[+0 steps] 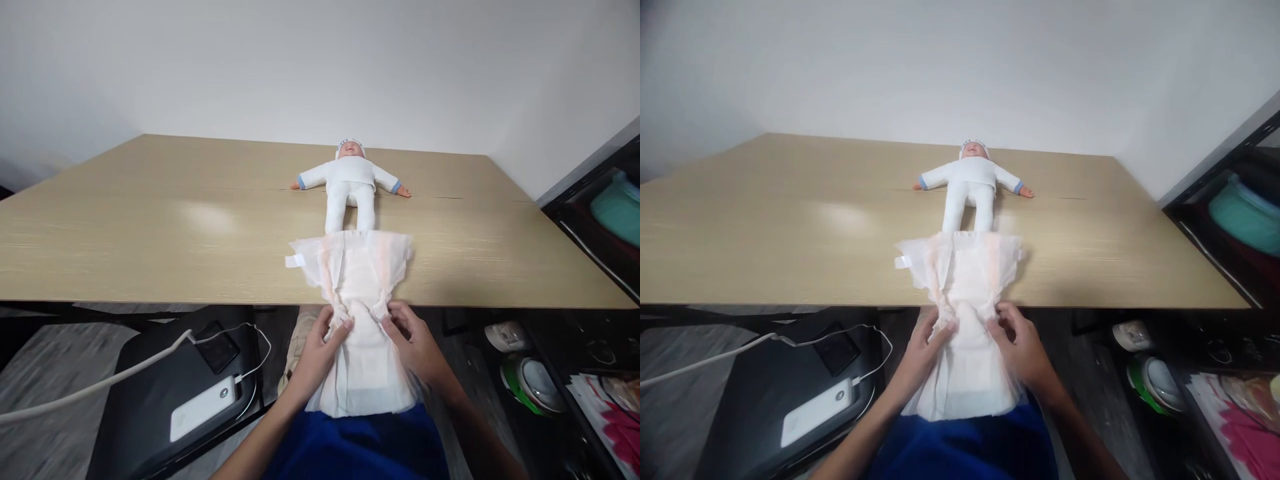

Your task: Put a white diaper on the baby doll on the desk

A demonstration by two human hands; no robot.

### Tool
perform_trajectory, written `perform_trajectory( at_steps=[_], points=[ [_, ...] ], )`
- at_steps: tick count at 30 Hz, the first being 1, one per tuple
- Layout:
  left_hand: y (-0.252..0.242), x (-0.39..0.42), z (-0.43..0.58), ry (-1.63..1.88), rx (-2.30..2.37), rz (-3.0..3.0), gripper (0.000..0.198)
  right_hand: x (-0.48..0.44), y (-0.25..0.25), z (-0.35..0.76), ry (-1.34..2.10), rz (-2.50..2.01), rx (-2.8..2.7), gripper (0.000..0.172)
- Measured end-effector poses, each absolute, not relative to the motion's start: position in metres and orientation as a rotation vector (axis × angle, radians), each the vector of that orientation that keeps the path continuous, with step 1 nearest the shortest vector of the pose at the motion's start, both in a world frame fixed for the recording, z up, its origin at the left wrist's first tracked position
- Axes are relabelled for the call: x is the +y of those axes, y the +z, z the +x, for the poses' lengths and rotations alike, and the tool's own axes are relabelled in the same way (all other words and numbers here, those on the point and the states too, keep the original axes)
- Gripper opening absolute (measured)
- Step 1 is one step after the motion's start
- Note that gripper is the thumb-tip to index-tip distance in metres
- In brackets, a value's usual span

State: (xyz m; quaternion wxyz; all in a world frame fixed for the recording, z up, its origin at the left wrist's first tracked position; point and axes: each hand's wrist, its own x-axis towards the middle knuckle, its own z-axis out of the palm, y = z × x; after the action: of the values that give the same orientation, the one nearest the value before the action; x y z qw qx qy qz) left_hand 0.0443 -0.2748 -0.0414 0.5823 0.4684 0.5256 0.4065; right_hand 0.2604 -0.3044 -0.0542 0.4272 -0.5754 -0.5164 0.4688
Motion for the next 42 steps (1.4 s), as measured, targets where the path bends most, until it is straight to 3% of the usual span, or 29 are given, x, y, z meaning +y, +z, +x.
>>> perform_trajectory(
  at_steps=[5, 11, 13, 16, 19, 22, 24, 28, 32, 36, 39, 42],
  points=[
    [-0.070, -0.284, 0.031, 0.915, 1.312, 0.870, 0.072, -0.326, -0.078, 0.272, 0.992, -1.611, -1.352, 0.039],
    [-0.077, -0.287, 0.034, 0.909, 1.253, 0.819, 0.078, -0.311, -0.049, 0.258, 0.496, -1.520, -1.603, 0.023],
    [-0.078, -0.285, 0.034, 0.896, 1.266, 0.845, 0.077, -0.289, -0.038, 0.247, 0.395, -1.448, -1.750, 0.028],
    [-0.077, -0.284, 0.028, 0.880, 1.315, 0.955, 0.071, -0.252, -0.029, 0.227, 0.349, -1.391, -1.977, 0.049],
    [-0.073, -0.286, 0.012, 0.834, 1.363, 1.224, 0.054, -0.223, -0.033, 0.212, 0.349, -1.417, -2.151, 0.065],
    [-0.066, -0.282, -0.015, 0.918, 1.466, 1.626, 0.038, -0.213, -0.046, 0.204, 0.359, -1.472, -2.220, 0.071],
    [-0.057, -0.265, -0.034, 1.121, 1.453, 1.935, 0.040, -0.215, -0.053, 0.201, 0.352, -1.498, -2.231, 0.070],
    [-0.028, -0.186, -0.051, 1.354, 0.995, 2.655, 0.063, -0.223, -0.057, 0.199, 0.307, -1.521, -2.246, 0.067],
    [0.001, -0.089, -0.022, 0.712, 0.925, 3.066, 0.065, -0.224, -0.056, 0.199, 0.286, -1.523, -2.254, 0.066],
    [0.011, -0.039, 0.019, 0.125, 0.702, 3.185, 0.100, -0.224, -0.059, 0.199, 0.286, -1.514, -2.237, 0.066],
    [0.009, -0.027, 0.035, -0.045, 0.516, 3.195, 0.110, -0.225, -0.059, 0.198, 0.301, -1.503, -2.227, 0.066],
    [0.004, -0.017, 0.042, 0.016, 0.411, 3.172, 0.102, -0.226, -0.055, 0.200, 0.338, -1.500, -2.238, 0.068]
  ],
)
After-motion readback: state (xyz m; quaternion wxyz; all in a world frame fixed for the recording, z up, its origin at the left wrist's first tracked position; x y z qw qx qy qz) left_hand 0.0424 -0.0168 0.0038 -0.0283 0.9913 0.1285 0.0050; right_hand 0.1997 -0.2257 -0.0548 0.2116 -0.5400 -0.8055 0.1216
